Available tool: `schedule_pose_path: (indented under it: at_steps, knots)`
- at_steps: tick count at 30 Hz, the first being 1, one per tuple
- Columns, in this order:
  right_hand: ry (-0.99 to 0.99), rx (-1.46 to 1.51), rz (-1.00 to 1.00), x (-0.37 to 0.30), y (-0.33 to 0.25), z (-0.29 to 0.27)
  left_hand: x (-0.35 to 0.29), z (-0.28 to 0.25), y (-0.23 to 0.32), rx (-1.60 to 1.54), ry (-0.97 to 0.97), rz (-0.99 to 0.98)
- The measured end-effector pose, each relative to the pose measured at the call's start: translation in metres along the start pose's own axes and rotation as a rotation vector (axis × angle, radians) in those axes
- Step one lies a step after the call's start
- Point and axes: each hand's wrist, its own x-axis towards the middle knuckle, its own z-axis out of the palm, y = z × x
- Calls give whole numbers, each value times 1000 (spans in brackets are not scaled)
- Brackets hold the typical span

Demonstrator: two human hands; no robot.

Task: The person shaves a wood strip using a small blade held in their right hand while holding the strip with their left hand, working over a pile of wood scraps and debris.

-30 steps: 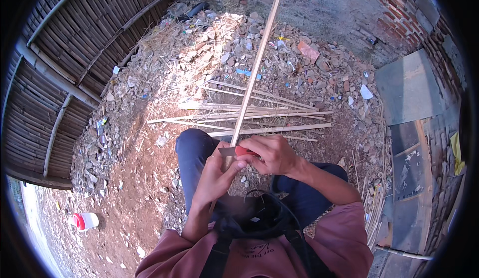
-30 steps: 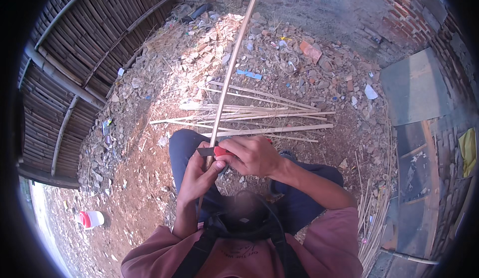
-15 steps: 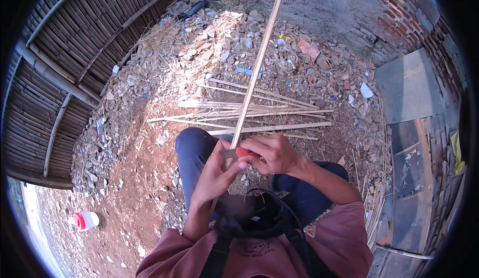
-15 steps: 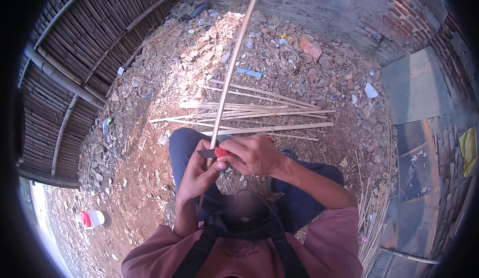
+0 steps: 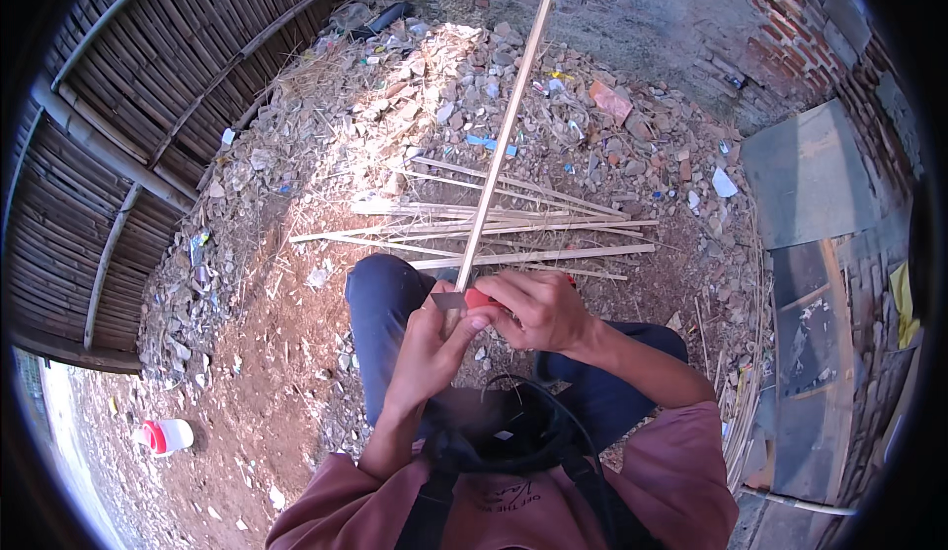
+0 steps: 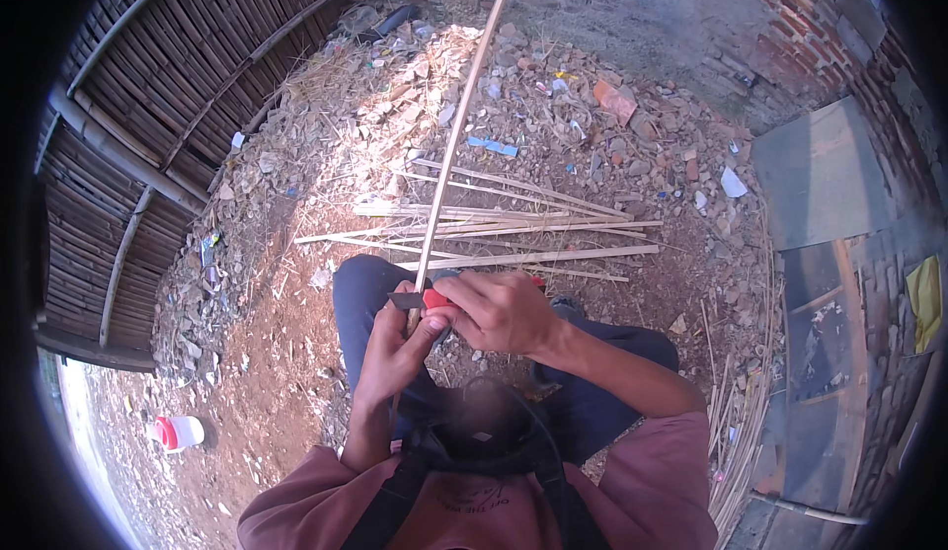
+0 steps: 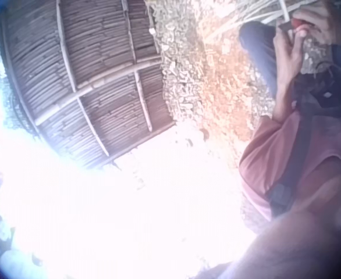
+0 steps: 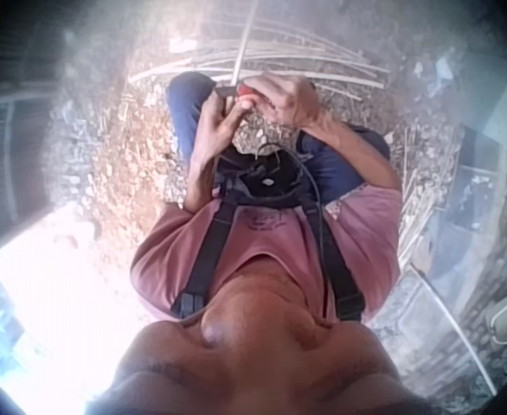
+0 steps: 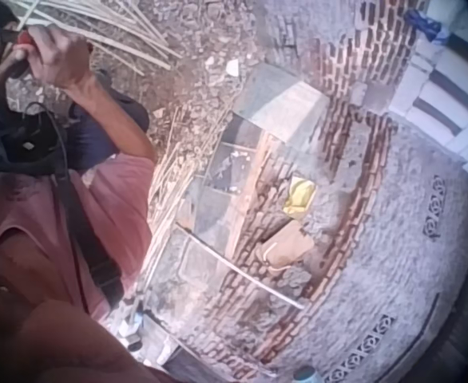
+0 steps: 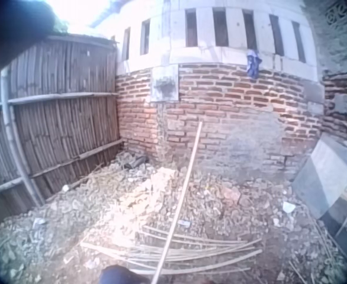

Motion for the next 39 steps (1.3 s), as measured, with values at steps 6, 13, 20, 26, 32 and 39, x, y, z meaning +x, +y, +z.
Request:
schedule_pose_path:
  at_steps: [6,13,20,26,32,39]
  knots:
    - [-24,-58,27,-3,-1,1,-1,4,-8,-11,45,-44]
    - [24,-54,72,-2,-3,1,0,7,-11,144,94,41]
    - [25,-98,107,3,-4,-2,4,11,2,294,123,50]
    - [-58,-155,196,0,-7,-5,7,17,12,308,153,9]
    - [-24,-167,175,4,-4,-3,10,18,10,354,163,-12]
    - [57,-206,347,26,27,-38,-4,20,4,437,101,-137]
